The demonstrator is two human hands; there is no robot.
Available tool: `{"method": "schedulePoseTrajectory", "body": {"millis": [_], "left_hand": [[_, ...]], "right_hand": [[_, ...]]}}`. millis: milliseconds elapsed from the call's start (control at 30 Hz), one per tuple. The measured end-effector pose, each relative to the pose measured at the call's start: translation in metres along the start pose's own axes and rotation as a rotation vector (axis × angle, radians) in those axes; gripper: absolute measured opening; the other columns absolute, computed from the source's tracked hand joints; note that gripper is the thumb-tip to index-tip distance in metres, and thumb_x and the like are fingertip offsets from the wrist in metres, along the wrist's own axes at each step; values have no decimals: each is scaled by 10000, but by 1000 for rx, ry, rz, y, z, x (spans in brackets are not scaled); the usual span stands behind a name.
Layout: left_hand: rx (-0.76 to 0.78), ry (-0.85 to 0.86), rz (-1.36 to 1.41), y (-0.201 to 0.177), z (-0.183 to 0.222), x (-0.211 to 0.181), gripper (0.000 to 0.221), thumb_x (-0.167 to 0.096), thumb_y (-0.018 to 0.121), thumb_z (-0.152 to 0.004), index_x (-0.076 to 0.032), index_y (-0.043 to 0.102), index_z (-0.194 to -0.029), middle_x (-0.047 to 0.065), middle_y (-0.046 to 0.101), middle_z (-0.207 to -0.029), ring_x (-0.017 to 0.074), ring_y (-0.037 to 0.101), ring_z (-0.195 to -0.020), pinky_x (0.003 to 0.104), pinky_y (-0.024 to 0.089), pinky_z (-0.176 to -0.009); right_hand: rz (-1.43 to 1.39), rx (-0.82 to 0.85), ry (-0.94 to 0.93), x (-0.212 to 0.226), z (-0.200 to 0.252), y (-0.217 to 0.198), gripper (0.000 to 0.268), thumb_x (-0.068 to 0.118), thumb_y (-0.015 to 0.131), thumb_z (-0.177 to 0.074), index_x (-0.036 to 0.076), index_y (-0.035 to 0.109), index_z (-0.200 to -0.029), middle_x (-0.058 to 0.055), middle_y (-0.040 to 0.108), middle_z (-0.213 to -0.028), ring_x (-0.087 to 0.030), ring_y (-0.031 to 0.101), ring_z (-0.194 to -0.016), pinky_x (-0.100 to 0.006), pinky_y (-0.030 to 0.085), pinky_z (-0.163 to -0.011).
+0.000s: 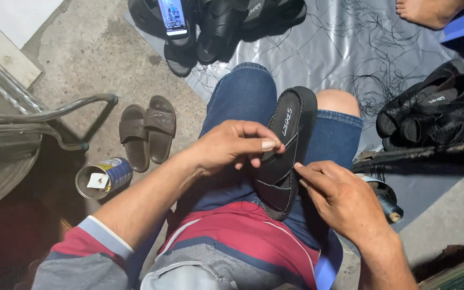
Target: Hand-stitching the upper strap of a leather sandal to the sole using a needle and thread.
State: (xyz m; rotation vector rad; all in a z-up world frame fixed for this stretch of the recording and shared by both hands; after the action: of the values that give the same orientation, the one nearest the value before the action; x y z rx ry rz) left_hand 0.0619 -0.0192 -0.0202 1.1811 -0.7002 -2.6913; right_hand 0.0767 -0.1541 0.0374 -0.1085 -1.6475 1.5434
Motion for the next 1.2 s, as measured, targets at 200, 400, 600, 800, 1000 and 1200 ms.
{"method": "schedulePoseTrajectory", "body": {"millis": [200,400,600,800,1000,1200], "left_hand": [[-126,138,-99,-14,-14,8,177,-136,604,-825,-84,645,-989,-44,549,-704,37,464,-599,174,447,-523],[-251,32,-508,-18,-11,1,194,-121,589,-794,-164,466,-937,-70,621,-756,59,572,-648,222,438,-666],[-311,348,-1313,-30,7,-29,271,-218,540,-830,-181,617,-1087,44,636,-977,265,618,-851,410,494,-677],[-188,366,-1630,-38,34,-23,139,-211,502,-819,-134,596,-750,66,553,-693,321,593,-601,463,446,-399],[-16,205,-1117,-30,49,-29,108,-230,536,-743,-177,630,-749,-40,591,-1011,109,587,-859,253,419,-776],[8,133,-368,-10,45,-21,60,-204,615,-766,-150,642,-769,0,633,-1183,47,586,-755,169,454,-491]], "right_hand": [[-43,-23,78,-3,2,3,268,175,590,-818,154,625,-1082,-4,636,-951,-198,623,-785,-345,491,-569],[-49,-66,87,-4,5,3,257,170,592,-826,170,632,-1080,-10,627,-947,-189,617,-795,-330,486,-606],[-75,-48,132,-12,9,6,290,171,590,-814,198,622,-1101,3,629,-935,-179,612,-824,-339,488,-607],[-59,-36,158,-12,7,10,306,172,599,-801,238,626,-1099,44,631,-919,-140,609,-798,-321,481,-566],[-68,-5,195,-12,12,10,294,214,590,-799,247,638,-1087,63,635,-940,-116,616,-838,-312,497,-587],[-89,-41,123,-5,16,4,297,190,586,-806,204,633,-1099,21,636,-937,-151,614,-843,-308,488,-634]]}}
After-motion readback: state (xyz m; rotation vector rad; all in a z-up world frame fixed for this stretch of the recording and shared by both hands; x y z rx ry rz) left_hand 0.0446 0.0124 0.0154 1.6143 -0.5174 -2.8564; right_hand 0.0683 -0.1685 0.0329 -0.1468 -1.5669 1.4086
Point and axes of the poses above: each hand's wrist, its own z-axis away from the middle knuckle, its own y-axis out of the palm, x = y × z, the point moved 9 cm from there along -z, towards the middle knuckle
